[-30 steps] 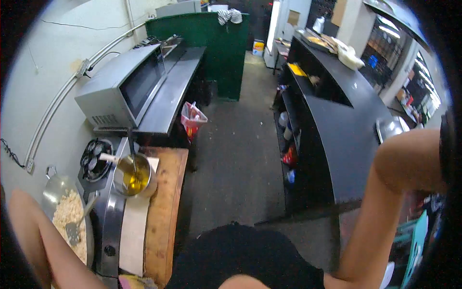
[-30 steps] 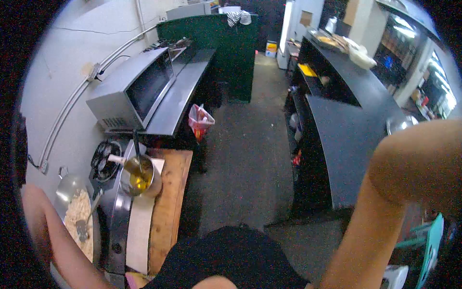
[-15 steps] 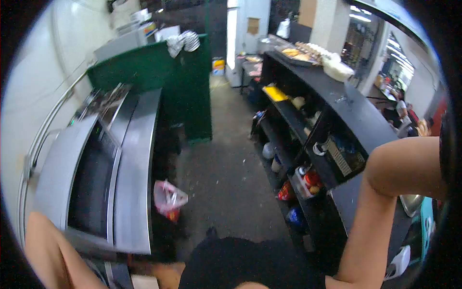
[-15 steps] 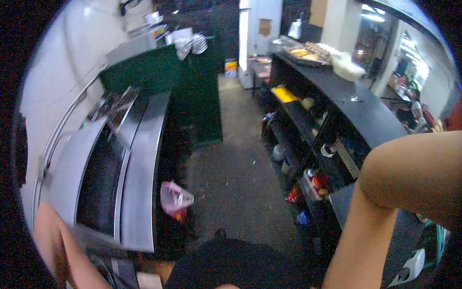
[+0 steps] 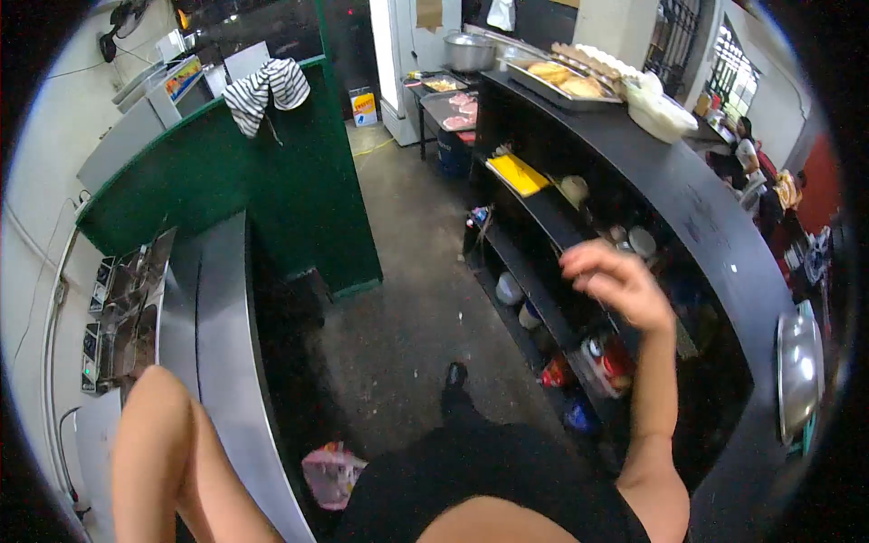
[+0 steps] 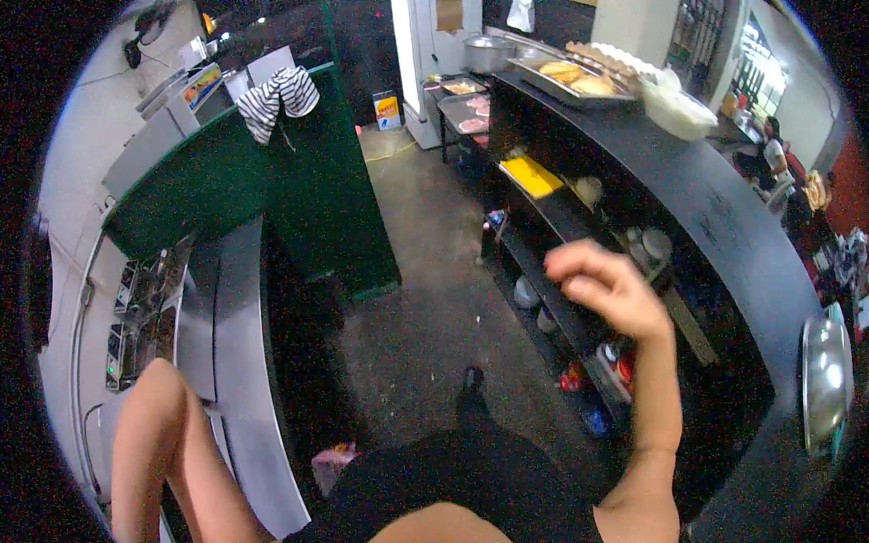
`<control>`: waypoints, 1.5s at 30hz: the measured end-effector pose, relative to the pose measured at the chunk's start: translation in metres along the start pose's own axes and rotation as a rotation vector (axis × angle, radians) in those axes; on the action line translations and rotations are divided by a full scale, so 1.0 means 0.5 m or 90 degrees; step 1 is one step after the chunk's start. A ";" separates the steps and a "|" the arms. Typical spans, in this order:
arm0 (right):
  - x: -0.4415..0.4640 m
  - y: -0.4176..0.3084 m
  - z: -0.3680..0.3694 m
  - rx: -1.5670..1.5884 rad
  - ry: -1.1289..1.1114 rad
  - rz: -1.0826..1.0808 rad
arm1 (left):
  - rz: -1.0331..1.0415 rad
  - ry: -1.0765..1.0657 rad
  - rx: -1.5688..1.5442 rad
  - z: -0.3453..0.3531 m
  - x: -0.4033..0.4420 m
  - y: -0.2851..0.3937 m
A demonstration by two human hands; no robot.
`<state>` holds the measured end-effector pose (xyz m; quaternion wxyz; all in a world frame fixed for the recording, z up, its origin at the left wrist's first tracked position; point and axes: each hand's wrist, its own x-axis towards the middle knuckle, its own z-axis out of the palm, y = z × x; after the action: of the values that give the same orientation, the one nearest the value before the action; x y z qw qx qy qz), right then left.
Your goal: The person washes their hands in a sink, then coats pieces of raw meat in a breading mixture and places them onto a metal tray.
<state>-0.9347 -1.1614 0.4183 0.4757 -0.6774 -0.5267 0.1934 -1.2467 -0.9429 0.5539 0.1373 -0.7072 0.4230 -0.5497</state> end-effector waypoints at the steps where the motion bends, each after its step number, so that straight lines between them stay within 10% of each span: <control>1: 0.029 0.090 0.010 0.005 -0.041 0.055 | -0.009 0.013 0.021 0.028 -0.031 -0.029; 4: 0.127 0.307 0.034 0.044 -0.191 0.229 | -0.076 0.075 0.123 0.099 -0.134 -0.128; 8: 0.302 0.489 0.048 -0.221 -0.277 0.218 | -0.593 0.127 0.291 0.232 -0.360 -0.227; 10: 0.406 0.540 0.044 -0.123 -0.245 0.229 | -1.005 -0.011 0.127 0.343 -0.510 -0.238; 14: 0.613 0.612 0.025 -0.113 -0.225 0.159 | -1.397 -0.729 -0.379 0.534 -0.812 -0.185; 26: 1.208 0.898 -0.059 -0.109 -0.088 0.126 | -1.238 -0.608 -0.523 1.174 -1.376 -0.611; 32: 1.442 1.022 -0.122 -0.094 0.067 0.114 | -1.104 -1.027 -0.480 1.440 -1.666 -0.750; 45: 2.033 1.496 -0.399 -0.211 0.331 0.227 | -1.595 -0.709 -0.446 1.418 -2.075 -0.903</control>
<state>-0.0097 -0.3317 0.1212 0.4363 -0.8532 -0.2856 0.0066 -0.4504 -0.0848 -0.0887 -0.4679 -0.7272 -0.4717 0.1727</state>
